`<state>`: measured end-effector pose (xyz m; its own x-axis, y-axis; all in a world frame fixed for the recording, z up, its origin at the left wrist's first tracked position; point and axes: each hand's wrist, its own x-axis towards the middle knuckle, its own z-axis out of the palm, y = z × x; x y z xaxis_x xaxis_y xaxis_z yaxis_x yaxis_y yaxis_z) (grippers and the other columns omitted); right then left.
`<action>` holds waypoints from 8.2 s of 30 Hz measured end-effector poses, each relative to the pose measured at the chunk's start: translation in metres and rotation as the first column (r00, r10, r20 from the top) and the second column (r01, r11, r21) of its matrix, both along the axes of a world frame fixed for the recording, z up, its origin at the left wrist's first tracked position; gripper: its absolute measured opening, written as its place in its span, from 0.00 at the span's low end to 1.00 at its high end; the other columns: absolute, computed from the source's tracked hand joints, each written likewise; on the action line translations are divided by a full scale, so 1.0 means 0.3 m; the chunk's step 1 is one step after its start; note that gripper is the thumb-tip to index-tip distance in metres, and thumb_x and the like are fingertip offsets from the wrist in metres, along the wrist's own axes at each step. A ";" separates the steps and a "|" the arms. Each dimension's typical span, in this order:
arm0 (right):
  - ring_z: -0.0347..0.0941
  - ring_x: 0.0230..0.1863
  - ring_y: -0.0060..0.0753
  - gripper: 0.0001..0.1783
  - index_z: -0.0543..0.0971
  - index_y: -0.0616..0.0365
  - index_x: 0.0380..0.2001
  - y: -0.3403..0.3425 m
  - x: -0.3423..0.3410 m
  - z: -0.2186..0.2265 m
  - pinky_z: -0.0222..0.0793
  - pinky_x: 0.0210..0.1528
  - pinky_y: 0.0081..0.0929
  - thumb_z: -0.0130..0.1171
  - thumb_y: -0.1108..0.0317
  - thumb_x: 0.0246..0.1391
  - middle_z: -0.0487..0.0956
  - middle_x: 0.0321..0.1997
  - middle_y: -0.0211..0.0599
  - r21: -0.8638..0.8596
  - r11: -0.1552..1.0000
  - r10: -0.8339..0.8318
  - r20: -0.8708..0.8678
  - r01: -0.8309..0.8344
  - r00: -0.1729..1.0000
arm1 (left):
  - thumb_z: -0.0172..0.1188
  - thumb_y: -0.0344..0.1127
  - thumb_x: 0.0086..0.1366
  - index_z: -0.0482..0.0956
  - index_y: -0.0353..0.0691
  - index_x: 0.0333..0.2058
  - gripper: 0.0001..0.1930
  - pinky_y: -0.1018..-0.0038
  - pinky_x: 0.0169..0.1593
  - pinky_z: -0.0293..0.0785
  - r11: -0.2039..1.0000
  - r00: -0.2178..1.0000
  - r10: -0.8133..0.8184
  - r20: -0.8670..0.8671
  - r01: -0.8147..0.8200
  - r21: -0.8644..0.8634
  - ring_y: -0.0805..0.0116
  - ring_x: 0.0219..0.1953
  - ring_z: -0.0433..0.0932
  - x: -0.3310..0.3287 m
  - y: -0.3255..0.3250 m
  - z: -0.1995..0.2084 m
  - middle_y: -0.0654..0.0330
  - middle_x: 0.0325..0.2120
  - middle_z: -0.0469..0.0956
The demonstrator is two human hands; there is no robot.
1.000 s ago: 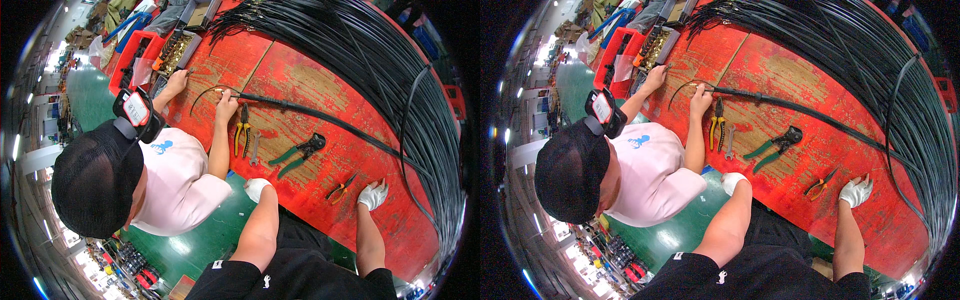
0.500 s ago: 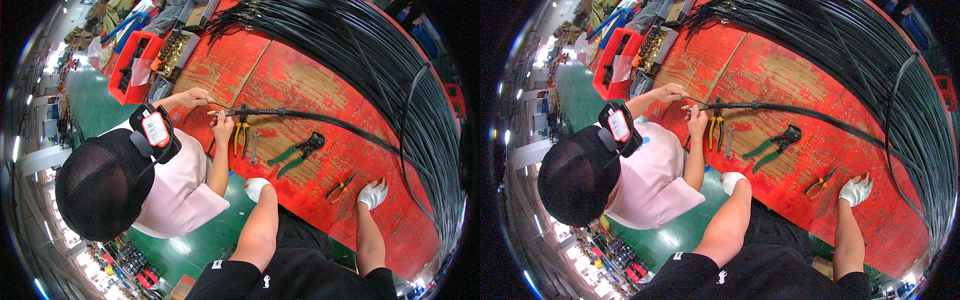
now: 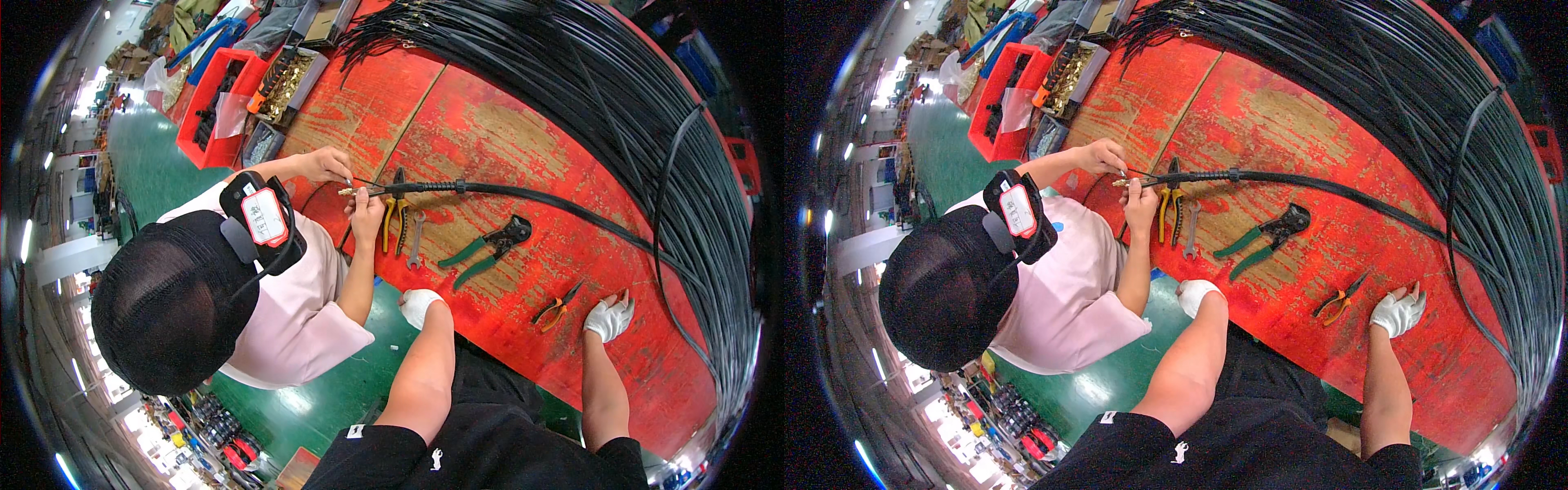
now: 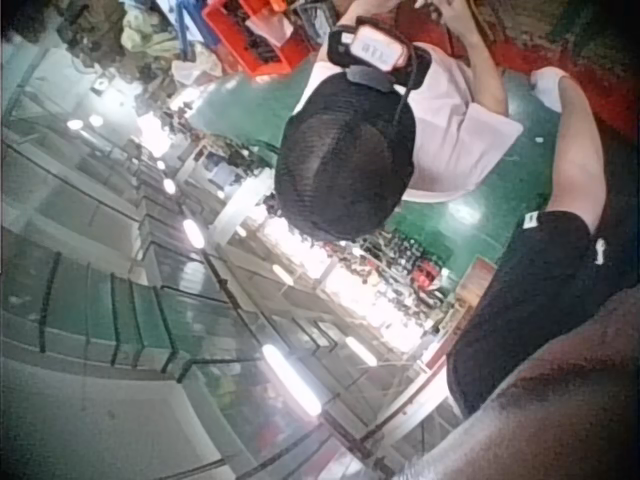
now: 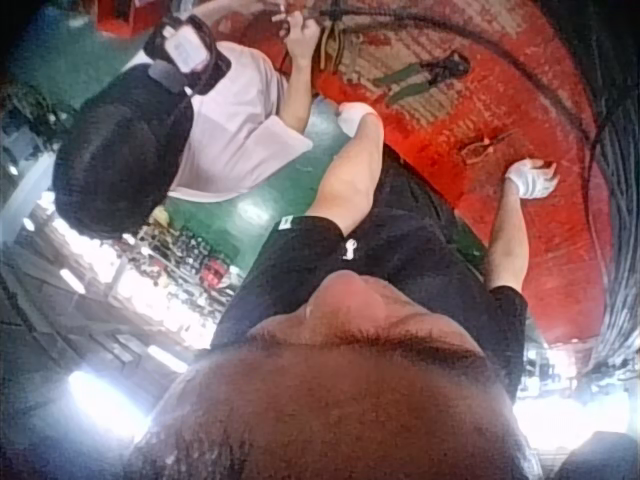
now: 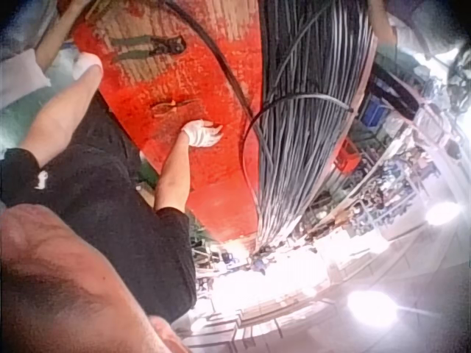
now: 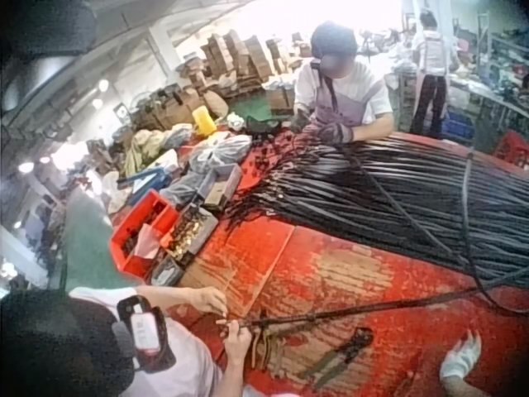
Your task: Assembling large electrical cables by applying connectors and insulation on a workbench.
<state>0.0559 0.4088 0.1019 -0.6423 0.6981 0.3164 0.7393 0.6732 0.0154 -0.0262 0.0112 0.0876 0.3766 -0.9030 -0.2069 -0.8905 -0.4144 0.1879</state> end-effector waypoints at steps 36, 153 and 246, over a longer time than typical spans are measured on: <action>0.65 0.64 0.53 0.24 0.73 0.51 0.59 0.008 0.008 -0.014 0.60 0.65 0.50 0.52 0.58 0.62 0.69 0.65 0.50 -0.009 1.000 -0.008 -0.003 0.008 1.000 | 0.40 0.41 0.70 0.83 0.32 0.31 0.24 0.56 0.41 0.81 0.997 0.998 -0.028 0.062 0.032 -0.066 0.47 0.34 0.84 0.038 -0.022 -0.100 0.45 0.30 0.84; 0.62 0.67 0.49 0.25 0.73 0.49 0.61 0.004 0.007 -0.004 0.56 0.69 0.45 0.50 0.54 0.64 0.68 0.68 0.45 -0.047 0.996 -0.069 0.055 0.072 0.996 | 0.38 0.45 0.71 0.82 0.29 0.33 0.27 0.54 0.44 0.79 0.999 0.999 -0.026 -0.020 0.027 0.029 0.44 0.37 0.83 0.022 0.000 -0.030 0.43 0.32 0.84; 0.65 0.65 0.52 0.23 0.75 0.51 0.58 0.000 0.001 -0.006 0.59 0.66 0.49 0.53 0.58 0.62 0.70 0.65 0.48 -0.005 0.999 -0.032 0.003 0.032 0.999 | 0.38 0.43 0.71 0.83 0.31 0.31 0.26 0.54 0.40 0.80 0.996 0.996 -0.079 0.041 0.081 -0.041 0.45 0.34 0.84 0.032 -0.005 -0.070 0.44 0.30 0.84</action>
<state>0.0563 0.4087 0.1002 -0.6205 0.7199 0.3109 0.7605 0.6492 0.0147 -0.0167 0.0095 0.0666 0.3101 -0.9381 -0.1541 -0.9274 -0.3342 0.1682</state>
